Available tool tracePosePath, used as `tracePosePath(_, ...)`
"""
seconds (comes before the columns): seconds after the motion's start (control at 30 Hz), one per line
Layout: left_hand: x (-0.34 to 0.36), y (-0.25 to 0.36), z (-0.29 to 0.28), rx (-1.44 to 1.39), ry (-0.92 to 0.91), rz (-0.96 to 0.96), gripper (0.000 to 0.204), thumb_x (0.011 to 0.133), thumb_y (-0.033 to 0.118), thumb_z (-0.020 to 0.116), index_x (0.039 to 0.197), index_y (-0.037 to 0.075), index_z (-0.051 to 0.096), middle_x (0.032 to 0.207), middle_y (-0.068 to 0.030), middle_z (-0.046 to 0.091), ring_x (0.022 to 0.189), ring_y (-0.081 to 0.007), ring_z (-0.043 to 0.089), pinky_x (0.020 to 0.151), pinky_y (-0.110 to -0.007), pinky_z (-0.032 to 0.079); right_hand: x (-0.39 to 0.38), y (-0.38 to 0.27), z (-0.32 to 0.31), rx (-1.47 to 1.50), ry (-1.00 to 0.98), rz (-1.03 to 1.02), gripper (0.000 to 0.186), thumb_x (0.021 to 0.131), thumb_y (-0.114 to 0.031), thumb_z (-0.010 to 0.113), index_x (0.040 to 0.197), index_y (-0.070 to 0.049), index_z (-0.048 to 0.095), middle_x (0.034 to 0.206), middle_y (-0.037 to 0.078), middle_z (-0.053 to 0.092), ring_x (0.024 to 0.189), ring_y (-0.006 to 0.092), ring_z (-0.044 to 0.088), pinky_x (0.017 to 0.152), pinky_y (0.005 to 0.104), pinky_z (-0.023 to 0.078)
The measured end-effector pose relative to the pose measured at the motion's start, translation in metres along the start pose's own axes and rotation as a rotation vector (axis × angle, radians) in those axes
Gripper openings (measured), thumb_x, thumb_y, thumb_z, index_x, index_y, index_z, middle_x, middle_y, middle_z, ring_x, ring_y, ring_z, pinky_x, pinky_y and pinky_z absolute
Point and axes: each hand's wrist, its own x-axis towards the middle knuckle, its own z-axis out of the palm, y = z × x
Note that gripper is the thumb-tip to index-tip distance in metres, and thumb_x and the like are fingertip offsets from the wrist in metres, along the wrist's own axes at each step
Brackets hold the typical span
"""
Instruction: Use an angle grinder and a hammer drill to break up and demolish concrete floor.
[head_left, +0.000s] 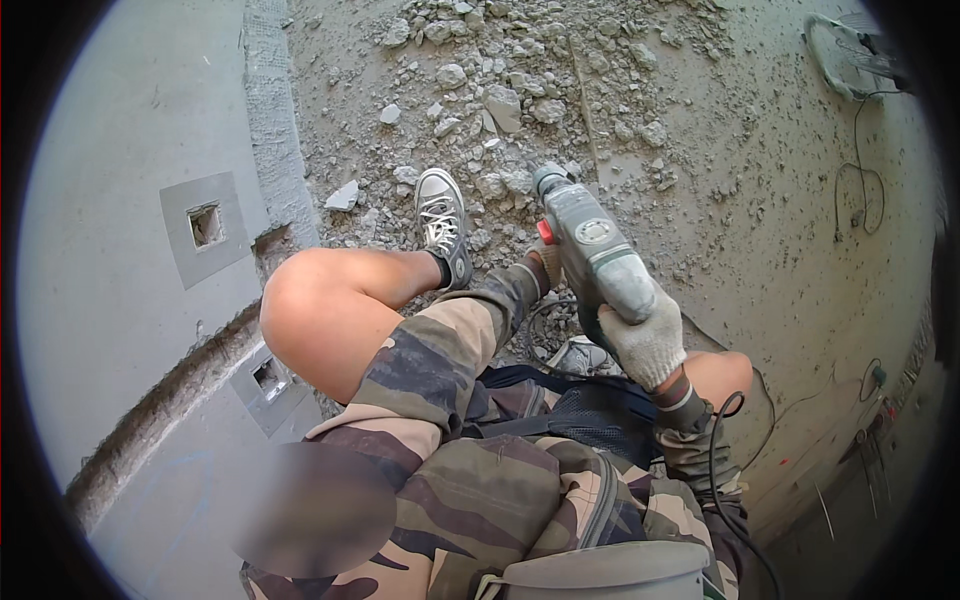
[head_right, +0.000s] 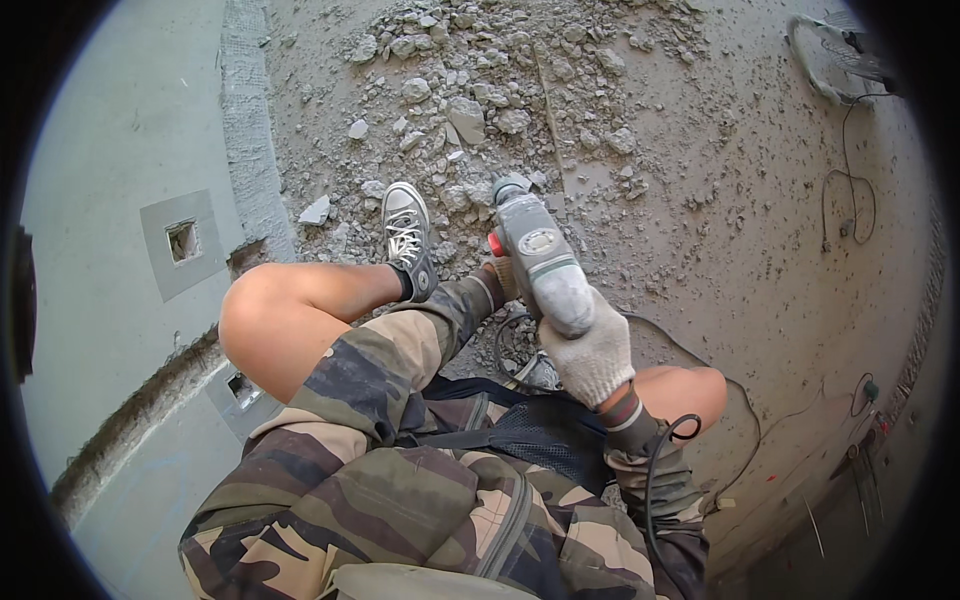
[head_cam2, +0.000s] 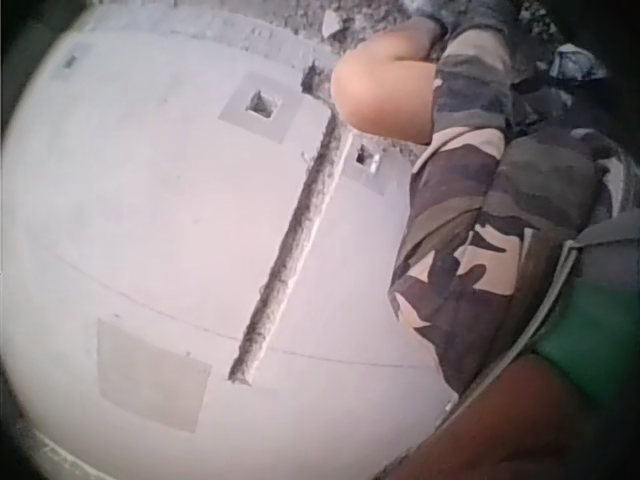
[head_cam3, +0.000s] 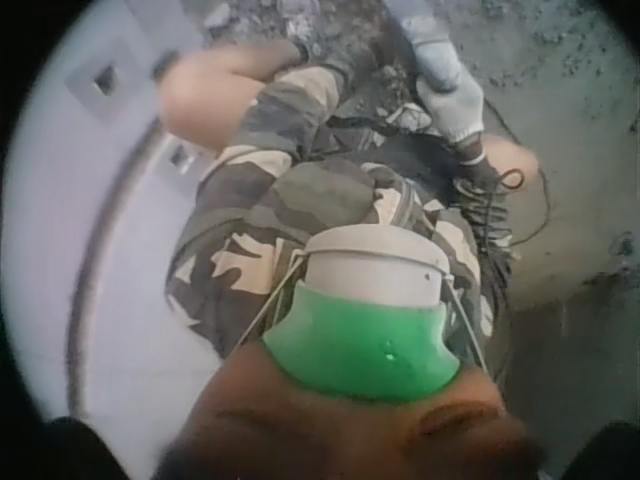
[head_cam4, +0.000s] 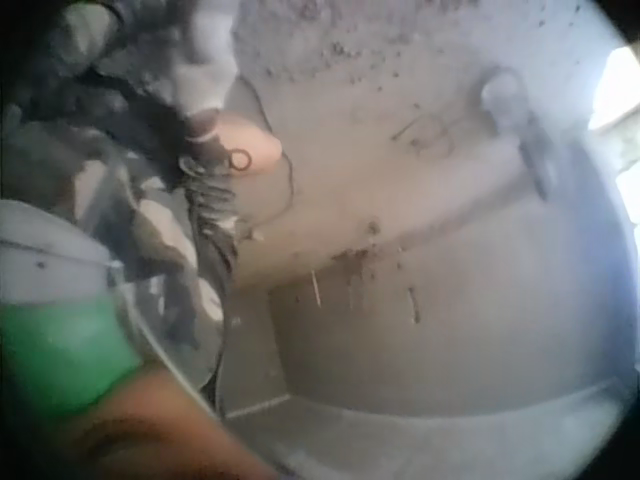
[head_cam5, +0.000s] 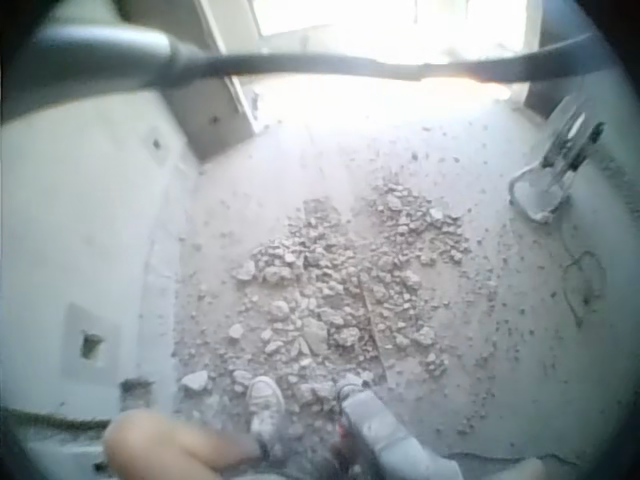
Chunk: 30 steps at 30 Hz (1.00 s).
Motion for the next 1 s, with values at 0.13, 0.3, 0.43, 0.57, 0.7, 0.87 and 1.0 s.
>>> tracePosePath(0.13, -0.004, 0.0, -0.006, 0.01, -0.002, 0.002, 0.056, 0.091, 0.055, 0.042, 0.128, 0.015, 0.051, 0.126, -0.0116, 0.057, 0.113, -0.0254, 0.054, 0.098, -0.039, 0.04, 0.002, -0.016, 0.006, -0.093, -0.016, -0.045, 0.03, 0.072, -0.014, 0.068, 0.097, 0.001, 0.062, 0.085, 0.02, 0.066, 0.083, 0.0338, 0.067, 0.072, 0.0352, 0.052)
tracePosePath(0.3, -0.006, 0.001, -0.004, 0.032, 0.001, 0.011, 0.055, 0.091, 0.054, 0.042, 0.129, 0.014, 0.05, 0.127, -0.0114, 0.056, 0.113, -0.0256, 0.054, 0.098, -0.039, 0.04, 0.002, -0.008, 0.006, -0.105, 0.022, -0.038, 0.03, 0.071, -0.013, 0.066, 0.097, 0.0, 0.061, 0.084, 0.02, 0.066, 0.082, 0.0343, 0.067, 0.071, 0.0361, 0.052)
tracePosePath(0.43, -0.005, -0.001, -0.005, 0.038, -0.001, 0.012, 0.055, 0.092, 0.053, 0.042, 0.129, 0.014, 0.05, 0.128, -0.0112, 0.055, 0.114, -0.0257, 0.053, 0.098, -0.039, 0.04, -0.009, 0.012, 0.02, -0.046, 0.047, -0.034, 0.03, 0.07, -0.014, 0.068, 0.095, 0.0, 0.06, 0.083, 0.021, 0.065, 0.081, 0.0358, 0.066, 0.07, 0.0375, 0.052)
tracePosePath(0.57, -0.005, -0.004, -0.01, 0.045, 0.011, 0.017, 0.055, 0.092, 0.052, 0.042, 0.129, 0.014, 0.05, 0.129, -0.011, 0.055, 0.114, -0.0258, 0.053, 0.098, -0.04, 0.04, -0.022, 0.023, 0.029, -0.093, 0.013, -0.052, 0.031, 0.068, -0.015, 0.07, 0.095, -0.001, 0.06, 0.082, 0.021, 0.065, 0.081, 0.0381, 0.065, 0.069, 0.0385, 0.052)
tracePosePath(0.7, -0.004, -0.004, -0.011, 0.05, 0.016, 0.024, 0.054, 0.092, 0.052, 0.041, 0.13, 0.013, 0.049, 0.13, -0.0109, 0.054, 0.115, -0.0259, 0.053, 0.099, -0.04, 0.04, -0.021, 0.025, 0.028, -0.016, 0.026, -0.014, 0.029, 0.07, -0.014, 0.069, 0.094, 0.0, 0.06, 0.082, 0.02, 0.065, 0.08, 0.0345, 0.066, 0.069, 0.0372, 0.052)
tracePosePath(0.87, -0.007, -0.003, -0.009, 0.056, 0.01, 0.03, 0.054, 0.092, 0.05, 0.041, 0.13, 0.013, 0.049, 0.131, -0.0106, 0.054, 0.115, -0.0261, 0.052, 0.099, -0.04, 0.04, -0.016, 0.025, 0.031, -0.072, 0.025, -0.094, 0.03, 0.071, -0.014, 0.067, 0.096, 0.001, 0.061, 0.083, 0.02, 0.066, 0.08, 0.0326, 0.067, 0.07, 0.0355, 0.052)
tracePosePath(1.0, -0.01, -0.003, -0.011, 0.036, 0.002, 0.028, 0.054, 0.093, 0.049, 0.041, 0.13, 0.012, 0.049, 0.131, -0.0104, 0.053, 0.116, -0.0262, 0.052, 0.099, -0.04, 0.04, -0.018, 0.025, 0.042, -0.09, 0.041, -0.062, 0.035, 0.069, -0.019, 0.069, 0.099, -0.002, 0.06, 0.082, 0.021, 0.065, 0.08, 0.0386, 0.064, 0.069, 0.0417, 0.053)
